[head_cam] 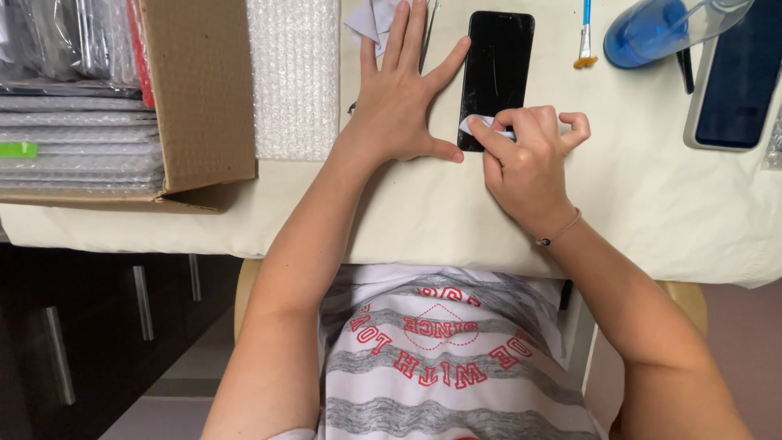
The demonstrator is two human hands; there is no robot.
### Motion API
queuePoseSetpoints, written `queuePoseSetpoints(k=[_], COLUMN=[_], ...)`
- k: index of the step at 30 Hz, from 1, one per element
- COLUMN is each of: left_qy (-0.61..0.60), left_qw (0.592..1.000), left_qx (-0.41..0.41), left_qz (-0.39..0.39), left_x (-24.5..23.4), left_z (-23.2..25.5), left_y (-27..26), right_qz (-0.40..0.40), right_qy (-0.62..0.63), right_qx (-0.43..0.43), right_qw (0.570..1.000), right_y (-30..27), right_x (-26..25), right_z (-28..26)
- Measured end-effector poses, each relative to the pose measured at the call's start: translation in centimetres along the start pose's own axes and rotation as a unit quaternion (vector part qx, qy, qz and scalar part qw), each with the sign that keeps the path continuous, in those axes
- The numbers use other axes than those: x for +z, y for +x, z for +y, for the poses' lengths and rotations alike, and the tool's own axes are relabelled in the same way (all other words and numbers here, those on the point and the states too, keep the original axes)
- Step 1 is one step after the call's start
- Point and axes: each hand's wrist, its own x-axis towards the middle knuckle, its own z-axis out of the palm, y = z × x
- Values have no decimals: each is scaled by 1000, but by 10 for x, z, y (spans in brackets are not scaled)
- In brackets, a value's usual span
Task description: The person cleans a smartphone screen with a spray and cloth, then uses tweezers to carefully remove a ribbon cable from the back of the phone's display assembly.
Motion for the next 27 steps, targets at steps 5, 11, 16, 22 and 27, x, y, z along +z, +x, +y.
queuePoseSetpoints(k=[5, 11, 16, 22, 27], left_qy=[-12, -24, -18, -15, -12], left_qw=[1000, 999, 999, 1000, 1000], left_qx=[-5, -12, -12, -10, -11], left_qz=[-20, -46, -31, -18, -17], left_x=[-7, -11, -9, -6, -7], left_z=[2, 3, 3, 3, 2], left_y=[0, 1, 1, 1, 0], right_qz=[14, 22, 23, 25, 25], right_qy=[1, -6, -20, 7, 30], right_qx=[1, -2, -13, 3, 3], right_qw=[1000, 1000, 999, 1000, 999], right_y=[3, 0, -9, -9, -15], right_x=[1, -1, -8, -3, -5], right_z=[-10, -4, -9, -16, -14])
